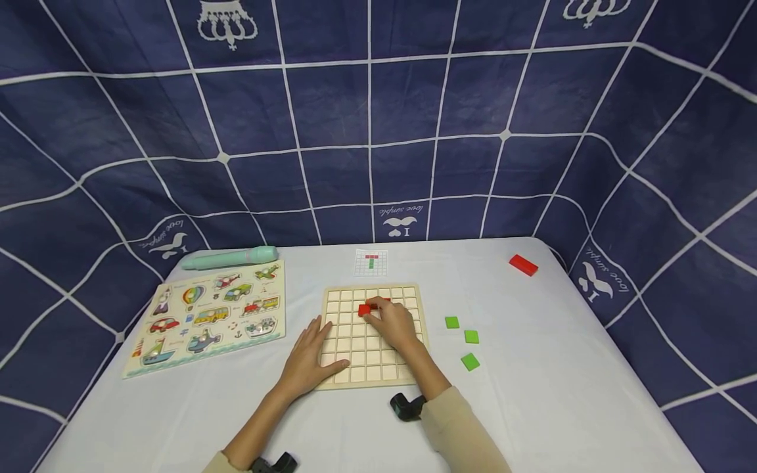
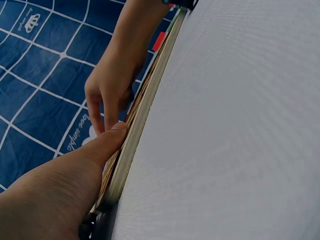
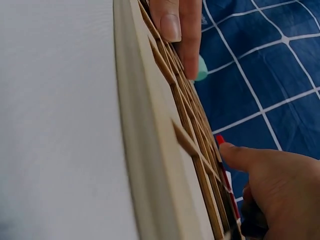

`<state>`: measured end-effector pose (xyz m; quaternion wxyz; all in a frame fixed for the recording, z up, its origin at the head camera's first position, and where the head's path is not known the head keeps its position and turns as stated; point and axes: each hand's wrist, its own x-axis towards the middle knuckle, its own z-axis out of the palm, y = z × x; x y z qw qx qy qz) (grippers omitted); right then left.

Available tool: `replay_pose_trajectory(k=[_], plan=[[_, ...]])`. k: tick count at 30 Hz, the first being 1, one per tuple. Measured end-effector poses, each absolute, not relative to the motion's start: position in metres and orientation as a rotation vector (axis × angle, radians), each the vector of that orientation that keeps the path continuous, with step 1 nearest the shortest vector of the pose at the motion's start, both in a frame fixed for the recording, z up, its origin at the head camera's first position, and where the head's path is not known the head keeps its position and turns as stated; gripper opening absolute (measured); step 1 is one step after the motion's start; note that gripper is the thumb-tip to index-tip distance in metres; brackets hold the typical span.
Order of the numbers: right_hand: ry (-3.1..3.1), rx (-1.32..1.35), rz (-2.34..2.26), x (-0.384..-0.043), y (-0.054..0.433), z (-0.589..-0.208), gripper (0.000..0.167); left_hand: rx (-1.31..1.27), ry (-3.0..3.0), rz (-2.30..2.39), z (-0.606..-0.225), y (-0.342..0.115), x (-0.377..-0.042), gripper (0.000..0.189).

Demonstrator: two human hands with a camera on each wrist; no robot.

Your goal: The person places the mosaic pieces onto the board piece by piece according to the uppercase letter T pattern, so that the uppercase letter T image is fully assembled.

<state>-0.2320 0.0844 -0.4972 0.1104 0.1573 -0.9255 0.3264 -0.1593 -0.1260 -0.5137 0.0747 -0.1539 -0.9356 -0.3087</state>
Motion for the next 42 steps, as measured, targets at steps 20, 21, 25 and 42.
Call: replay_pose_trajectory(k=[20,21,25,42], plan=[[-2.779,0.414,0.887,-0.249,0.067,-0.498,0.032,-0.480,-2.799,-0.909,-0.510,-0.127,-0.160,0.092],[-2.779,0.417,0.886,-0.249,0.067,-0.498,0.033,-0.478,-2.800,-0.909,-0.510,-0.127,-0.159,0.092],[-2.759,0.429,0.912,-0.249,0.069,-0.498,0.033,-0.475,-2.806,-0.906,-0.510,-0.127,-0.159,0.092],[-2.703,0.558,1.011,-0.225,0.117,-0.497,0.038,-0.467,-2.805,-0.923,-0.510,-0.125,-0.158,0.092]])
